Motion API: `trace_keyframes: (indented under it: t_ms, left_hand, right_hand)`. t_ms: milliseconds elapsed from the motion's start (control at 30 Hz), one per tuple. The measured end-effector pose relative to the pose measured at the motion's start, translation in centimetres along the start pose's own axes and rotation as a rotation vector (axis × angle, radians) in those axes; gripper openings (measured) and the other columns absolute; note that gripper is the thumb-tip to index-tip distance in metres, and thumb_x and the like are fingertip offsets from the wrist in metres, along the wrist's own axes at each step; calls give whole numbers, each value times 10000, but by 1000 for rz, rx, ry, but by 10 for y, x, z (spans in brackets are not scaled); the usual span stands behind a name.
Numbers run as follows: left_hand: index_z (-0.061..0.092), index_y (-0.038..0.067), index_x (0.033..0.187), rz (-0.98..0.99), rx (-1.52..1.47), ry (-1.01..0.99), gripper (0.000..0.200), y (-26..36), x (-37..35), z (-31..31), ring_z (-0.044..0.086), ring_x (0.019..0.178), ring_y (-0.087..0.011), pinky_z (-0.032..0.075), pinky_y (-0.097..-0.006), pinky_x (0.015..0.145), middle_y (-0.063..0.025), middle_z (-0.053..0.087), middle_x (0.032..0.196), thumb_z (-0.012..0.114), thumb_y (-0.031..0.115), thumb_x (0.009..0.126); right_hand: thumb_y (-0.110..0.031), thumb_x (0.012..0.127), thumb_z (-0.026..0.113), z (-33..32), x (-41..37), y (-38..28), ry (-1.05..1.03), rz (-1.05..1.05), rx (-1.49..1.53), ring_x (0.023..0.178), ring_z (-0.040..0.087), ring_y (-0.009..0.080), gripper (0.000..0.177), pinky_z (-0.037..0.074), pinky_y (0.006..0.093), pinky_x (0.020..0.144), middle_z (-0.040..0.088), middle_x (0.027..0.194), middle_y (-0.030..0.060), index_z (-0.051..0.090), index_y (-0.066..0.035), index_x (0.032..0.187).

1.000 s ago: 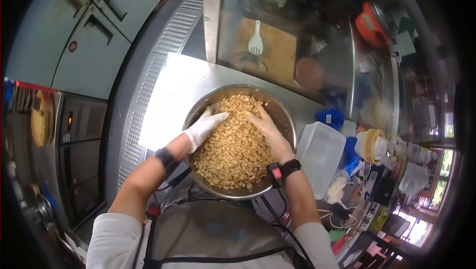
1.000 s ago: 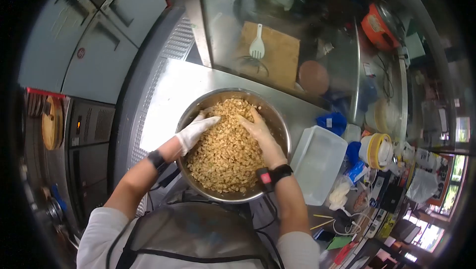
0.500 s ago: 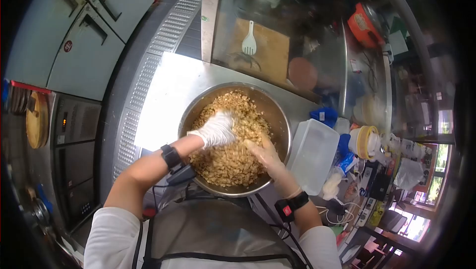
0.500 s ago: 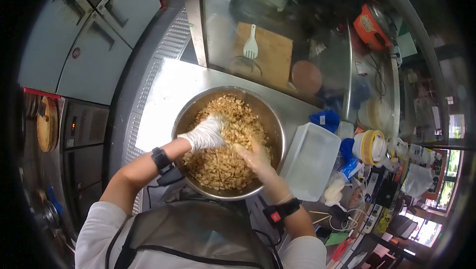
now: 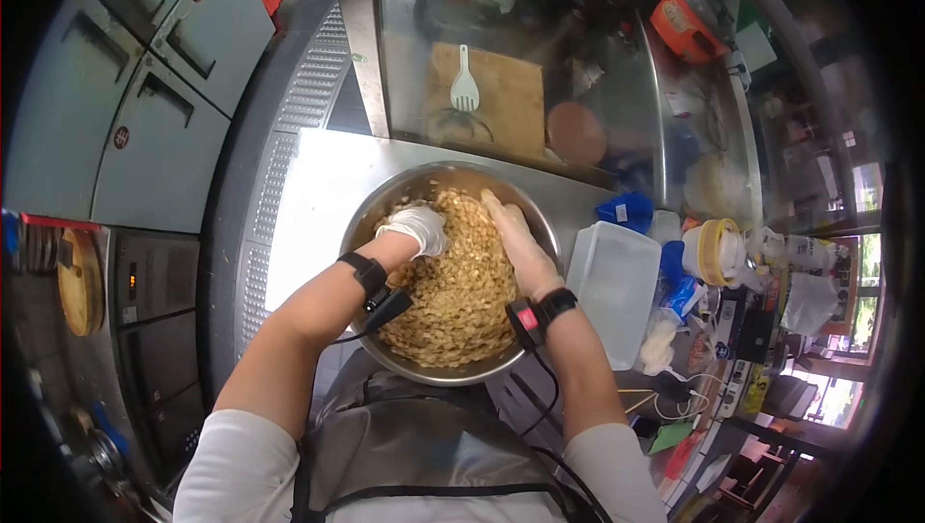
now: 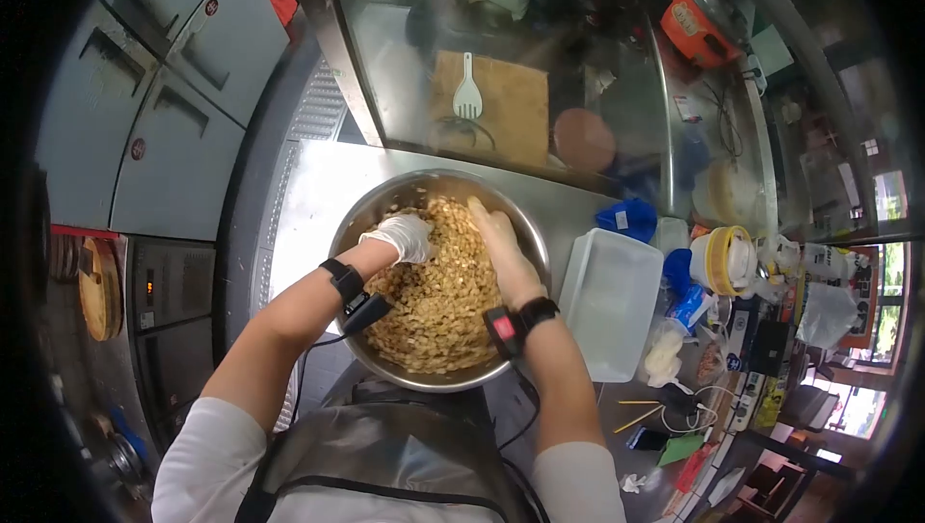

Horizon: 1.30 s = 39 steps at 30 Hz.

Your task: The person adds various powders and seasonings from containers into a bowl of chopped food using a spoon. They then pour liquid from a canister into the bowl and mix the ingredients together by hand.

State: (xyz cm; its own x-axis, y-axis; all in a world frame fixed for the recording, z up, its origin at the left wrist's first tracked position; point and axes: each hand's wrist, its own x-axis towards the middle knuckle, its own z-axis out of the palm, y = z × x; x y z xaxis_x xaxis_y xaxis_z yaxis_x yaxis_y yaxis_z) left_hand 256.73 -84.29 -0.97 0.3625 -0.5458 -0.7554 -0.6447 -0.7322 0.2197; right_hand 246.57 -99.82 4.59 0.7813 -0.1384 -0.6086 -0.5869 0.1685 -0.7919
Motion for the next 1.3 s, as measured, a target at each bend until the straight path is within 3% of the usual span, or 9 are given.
trace_keyframes:
  t_ms: [133,400,467,633,700,900,1000,1167,1300]
  left_hand:
    - [610,-2,1116,-88,-112,-16,469,-29,-22,14,587,1060,-332,468,-397,894,-195,604,1149,471,365,860]
    - [517,-34,1220,-62,-254,-230,588,-35,-117,13,534,1115,-373,408,-390,970,-280,559,1162,441,444,885]
    - [385,-32,1334,-157,-195,368,660,-43,-120,25,454,1215,-360,347,-381,1028,-301,452,1291,475,433,874]
    - [397,43,1356,-38,-1670,122,619,-65,-54,49,502,1140,-214,374,-332,989,-108,500,1309,514,448,903]
    - [407,57,1356,-22,-1726,89,618,-52,-51,36,497,1151,-210,368,-329,996,-98,488,1327,512,464,902]
    - [370,69,1396,88,-1631,3,714,-40,-60,15,367,1298,-214,283,-295,1053,-101,415,1408,507,541,878]
    - [577,27,1203,78,-1210,-72,573,-41,-42,16,574,972,-208,437,-326,863,-131,632,1093,579,486,860]
    - [639,8,982,-34,-1289,198,391,-46,-67,11,508,668,-152,456,-298,637,-91,611,829,637,376,849]
    - [558,32,1196,-45,-1753,262,432,-59,-43,36,566,972,-133,461,-263,812,-72,613,1099,630,305,869]
  right_hand:
    - [-391,948,456,1,38,21,-562,-428,295,1298,319,165,592,225,285,1070,397,1375,96,364,29,1355]
    - [-395,903,511,14,2,-9,-96,16,-472,1132,481,183,551,342,279,977,519,1237,115,454,-40,1321]
    - [-385,910,507,20,-18,-4,-53,19,-335,1125,489,184,541,351,279,972,518,1244,108,460,-21,1309]
    - [-170,992,365,20,-27,-5,-163,-280,-231,1273,369,154,434,267,295,1079,398,1393,106,335,-19,1398]
    - [-80,983,321,35,-12,-12,-184,108,332,1293,356,153,423,250,296,1093,401,1402,86,332,-28,1402]
    - [-71,963,293,24,0,-14,-500,-117,-240,1316,325,181,443,206,320,1123,364,1430,78,308,-6,1401]
    - [-124,879,527,11,22,40,-581,-483,-490,1202,481,213,515,361,324,1011,508,1305,122,383,-73,1370]
    - [-240,852,626,41,32,5,-225,120,-293,1123,519,217,501,395,313,963,556,1229,131,479,-37,1286]
    - [-416,848,586,31,39,-7,-340,21,-237,1345,278,274,741,217,346,1105,305,1444,181,295,-30,1410]
